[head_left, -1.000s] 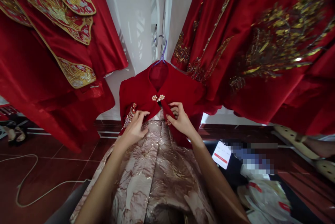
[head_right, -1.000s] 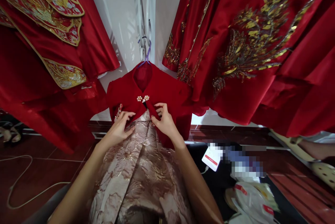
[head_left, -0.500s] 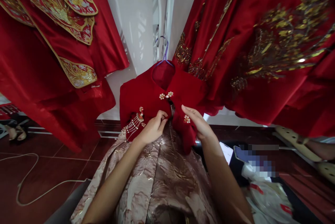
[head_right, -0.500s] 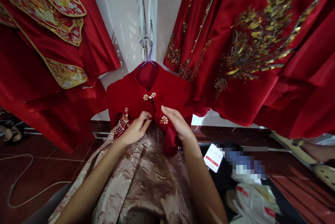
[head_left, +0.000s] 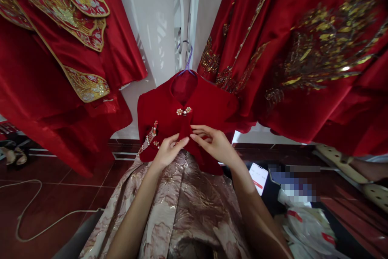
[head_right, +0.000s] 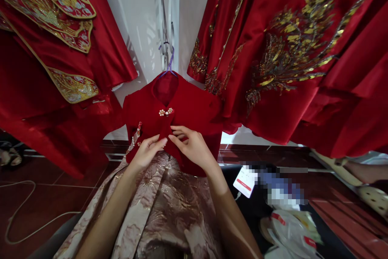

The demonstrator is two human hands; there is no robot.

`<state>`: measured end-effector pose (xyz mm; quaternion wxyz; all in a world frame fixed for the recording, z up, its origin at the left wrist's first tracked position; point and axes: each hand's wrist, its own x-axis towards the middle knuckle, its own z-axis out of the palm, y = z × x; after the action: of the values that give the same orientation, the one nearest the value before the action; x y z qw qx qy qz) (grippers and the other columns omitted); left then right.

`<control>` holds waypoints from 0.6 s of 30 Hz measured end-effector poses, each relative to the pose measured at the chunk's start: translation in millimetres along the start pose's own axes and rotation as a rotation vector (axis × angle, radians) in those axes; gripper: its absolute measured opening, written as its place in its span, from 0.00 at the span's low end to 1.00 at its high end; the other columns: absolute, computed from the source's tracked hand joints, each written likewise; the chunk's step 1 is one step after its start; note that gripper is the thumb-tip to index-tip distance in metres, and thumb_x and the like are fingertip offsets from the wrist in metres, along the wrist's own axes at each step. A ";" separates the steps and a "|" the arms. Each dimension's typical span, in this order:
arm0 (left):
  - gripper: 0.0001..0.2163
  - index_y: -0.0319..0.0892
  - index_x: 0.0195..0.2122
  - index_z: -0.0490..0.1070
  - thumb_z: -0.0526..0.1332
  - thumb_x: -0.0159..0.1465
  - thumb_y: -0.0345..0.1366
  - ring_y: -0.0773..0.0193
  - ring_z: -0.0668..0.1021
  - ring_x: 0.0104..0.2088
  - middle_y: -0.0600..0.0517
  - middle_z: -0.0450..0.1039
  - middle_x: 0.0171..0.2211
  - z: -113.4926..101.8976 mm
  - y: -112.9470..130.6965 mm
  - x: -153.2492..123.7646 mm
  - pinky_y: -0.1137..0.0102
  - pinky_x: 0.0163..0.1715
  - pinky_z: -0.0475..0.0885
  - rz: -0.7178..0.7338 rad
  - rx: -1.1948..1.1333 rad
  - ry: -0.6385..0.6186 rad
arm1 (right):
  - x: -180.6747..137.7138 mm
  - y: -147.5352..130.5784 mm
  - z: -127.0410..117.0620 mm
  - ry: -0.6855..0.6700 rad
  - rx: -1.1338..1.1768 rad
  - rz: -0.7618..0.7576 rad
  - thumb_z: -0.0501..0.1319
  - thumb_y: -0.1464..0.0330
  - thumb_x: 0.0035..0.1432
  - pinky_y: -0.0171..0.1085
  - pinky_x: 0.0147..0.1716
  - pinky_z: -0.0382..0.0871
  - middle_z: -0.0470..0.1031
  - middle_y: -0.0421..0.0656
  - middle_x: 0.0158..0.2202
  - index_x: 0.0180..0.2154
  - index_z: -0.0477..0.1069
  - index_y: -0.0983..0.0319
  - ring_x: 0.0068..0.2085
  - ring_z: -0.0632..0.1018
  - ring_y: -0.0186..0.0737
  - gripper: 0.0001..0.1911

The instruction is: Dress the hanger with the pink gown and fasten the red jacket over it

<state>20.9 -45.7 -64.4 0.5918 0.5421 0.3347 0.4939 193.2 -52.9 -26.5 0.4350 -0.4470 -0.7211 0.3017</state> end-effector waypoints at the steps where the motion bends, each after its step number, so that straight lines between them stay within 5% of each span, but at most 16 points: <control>1: 0.20 0.38 0.40 0.74 0.65 0.52 0.49 0.59 0.77 0.41 0.47 0.77 0.39 -0.2 0.5 -2.5 0.65 0.46 0.71 0.044 0.072 0.044 | -0.8 -1.8 0.6 0.011 -0.014 -0.014 0.60 0.60 0.55 0.35 0.34 0.75 0.77 0.45 0.42 0.48 0.72 0.59 0.41 0.78 0.39 0.20; 7: 0.13 0.39 0.35 0.72 0.65 0.55 0.44 0.71 0.73 0.24 0.55 0.71 0.24 -1.2 6.3 -11.2 0.77 0.26 0.70 0.242 0.206 0.463 | -11.6 -22.6 6.6 0.166 -0.080 -0.037 0.59 0.62 0.56 0.34 0.31 0.76 0.78 0.44 0.37 0.42 0.76 0.59 0.33 0.78 0.36 0.14; 13: 0.15 0.40 0.37 0.74 0.58 0.60 0.47 0.66 0.75 0.36 0.50 0.71 0.37 3.3 3.9 -15.1 0.74 0.31 0.76 0.295 0.178 0.412 | -16.0 -29.5 31.0 0.124 -0.029 0.083 0.64 0.62 0.51 0.39 0.37 0.79 0.79 0.47 0.40 0.50 0.72 0.64 0.37 0.81 0.42 0.25; 18: 0.16 0.41 0.42 0.75 0.59 0.60 0.46 0.66 0.76 0.33 0.49 0.70 0.38 6.7 -1.8 -14.5 0.72 0.29 0.77 0.334 0.242 0.385 | -9.7 -19.0 43.4 0.152 0.025 0.044 0.61 0.66 0.54 0.40 0.42 0.77 0.79 0.44 0.41 0.45 0.76 0.61 0.39 0.81 0.42 0.16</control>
<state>23.4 -61.4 -67.0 0.3588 0.5528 0.4037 0.6347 149.2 -71.7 -33.4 0.4873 -0.4791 -0.6720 0.2853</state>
